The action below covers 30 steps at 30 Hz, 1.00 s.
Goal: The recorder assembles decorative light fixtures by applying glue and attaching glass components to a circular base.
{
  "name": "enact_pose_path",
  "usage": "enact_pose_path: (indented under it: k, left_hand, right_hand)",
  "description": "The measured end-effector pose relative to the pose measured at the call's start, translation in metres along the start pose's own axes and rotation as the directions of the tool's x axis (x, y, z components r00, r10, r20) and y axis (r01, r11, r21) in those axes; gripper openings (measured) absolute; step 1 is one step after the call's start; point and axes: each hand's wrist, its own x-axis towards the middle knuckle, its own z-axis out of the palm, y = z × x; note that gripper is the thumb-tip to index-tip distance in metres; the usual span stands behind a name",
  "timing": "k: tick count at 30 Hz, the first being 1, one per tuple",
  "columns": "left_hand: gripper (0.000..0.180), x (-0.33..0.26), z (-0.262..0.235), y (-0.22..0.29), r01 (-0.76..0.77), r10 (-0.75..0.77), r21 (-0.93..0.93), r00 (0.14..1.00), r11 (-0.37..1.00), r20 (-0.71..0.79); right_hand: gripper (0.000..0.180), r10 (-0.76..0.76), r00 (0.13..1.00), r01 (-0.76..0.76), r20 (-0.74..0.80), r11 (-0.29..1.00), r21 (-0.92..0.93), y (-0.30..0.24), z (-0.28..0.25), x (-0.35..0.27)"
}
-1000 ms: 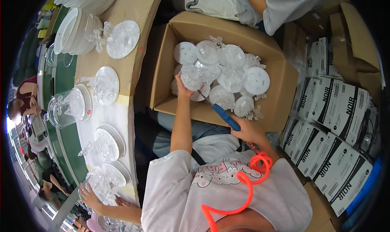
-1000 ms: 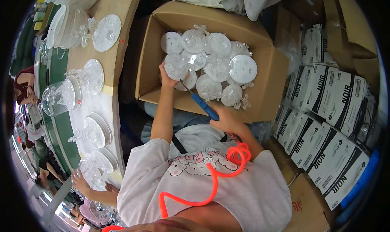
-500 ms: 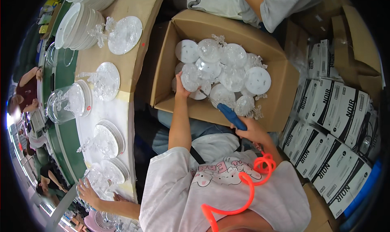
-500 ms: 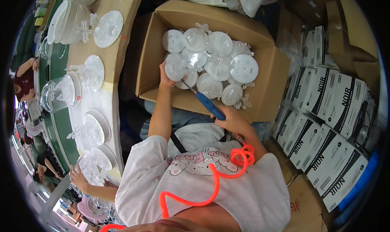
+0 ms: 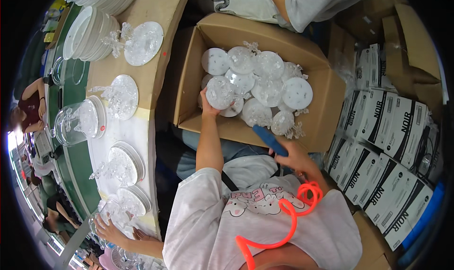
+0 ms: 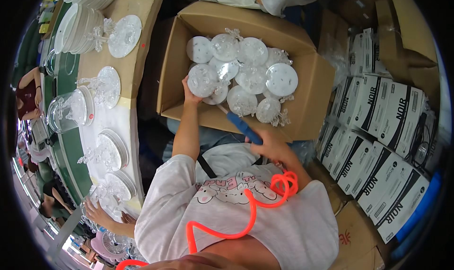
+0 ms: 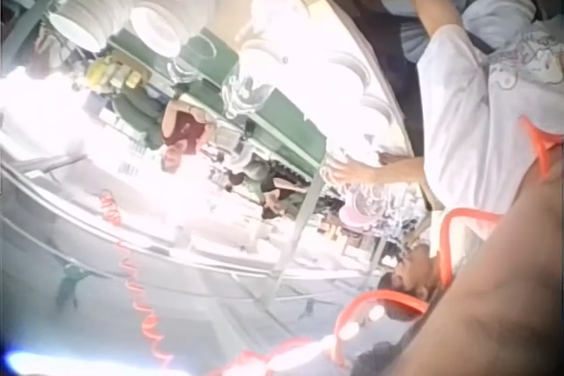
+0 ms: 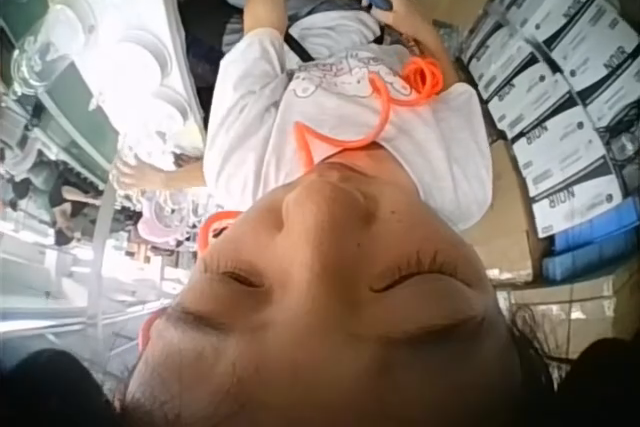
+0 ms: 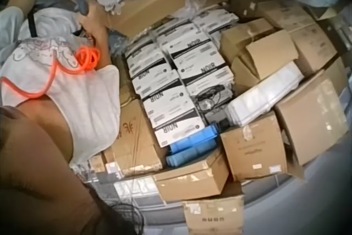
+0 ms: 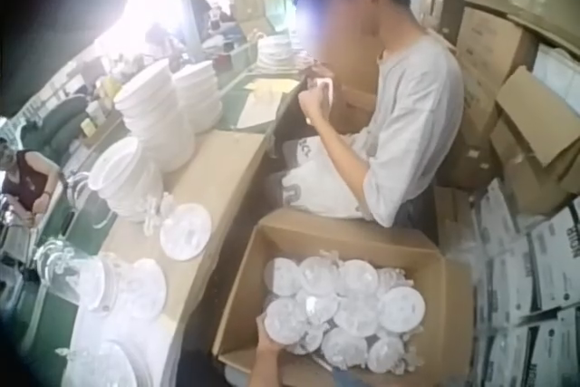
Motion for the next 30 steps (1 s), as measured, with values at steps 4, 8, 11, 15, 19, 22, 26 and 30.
enact_pose_path:
  k: [4,8,11,15,19,22,26,30]
  left_hand:
    - [0.061,-0.001,-0.005,0.001,-0.032,0.032,0.012,0.999,0.999,-0.04]
    - [0.06,-0.004,-0.002,0.002,-0.047,0.048,0.021,0.996,0.999,-0.075]
    - [0.059,0.001,-0.001,0.002,-0.09,0.09,-0.033,0.996,0.995,-0.018]
    - [0.059,0.001,-0.005,-0.002,-0.099,0.097,-0.05,0.994,0.994,-0.051]
    - [0.062,-0.002,-0.012,0.004,-0.066,0.066,0.001,0.996,0.998,-0.055]
    - [0.064,0.005,-0.011,-0.003,-0.055,0.056,0.022,0.997,0.998,-0.052]
    - [0.063,0.006,-0.013,-0.001,-0.088,0.089,0.023,0.994,0.996,-0.063]
    - [0.062,0.006,-0.009,0.002,-0.15,0.148,-0.04,0.988,0.988,-0.049]
  right_hand:
    - [0.02,-0.07,0.992,0.067,-0.104,0.997,-0.031,0.002,0.003,0.007]
    - [0.019,-0.077,0.996,0.078,0.038,0.996,-0.031,-0.009,-0.003,-0.002]
    - [0.021,0.042,0.999,-0.043,0.009,0.976,0.214,0.004,-0.002,0.007]
    - [0.021,-0.017,1.0,0.014,0.023,0.992,0.127,0.014,0.003,0.004]
    - [0.02,-0.106,0.994,0.106,-0.019,0.994,0.036,-0.001,0.004,0.0]
    - [0.02,0.013,0.998,0.003,-0.058,0.964,0.267,0.005,0.001,-0.002]
    - [0.02,-0.102,0.994,0.105,0.044,0.993,-0.062,-0.012,0.0,0.007]
    - [0.02,-0.036,0.995,0.041,-0.096,0.998,0.049,0.004,-0.001,0.007]
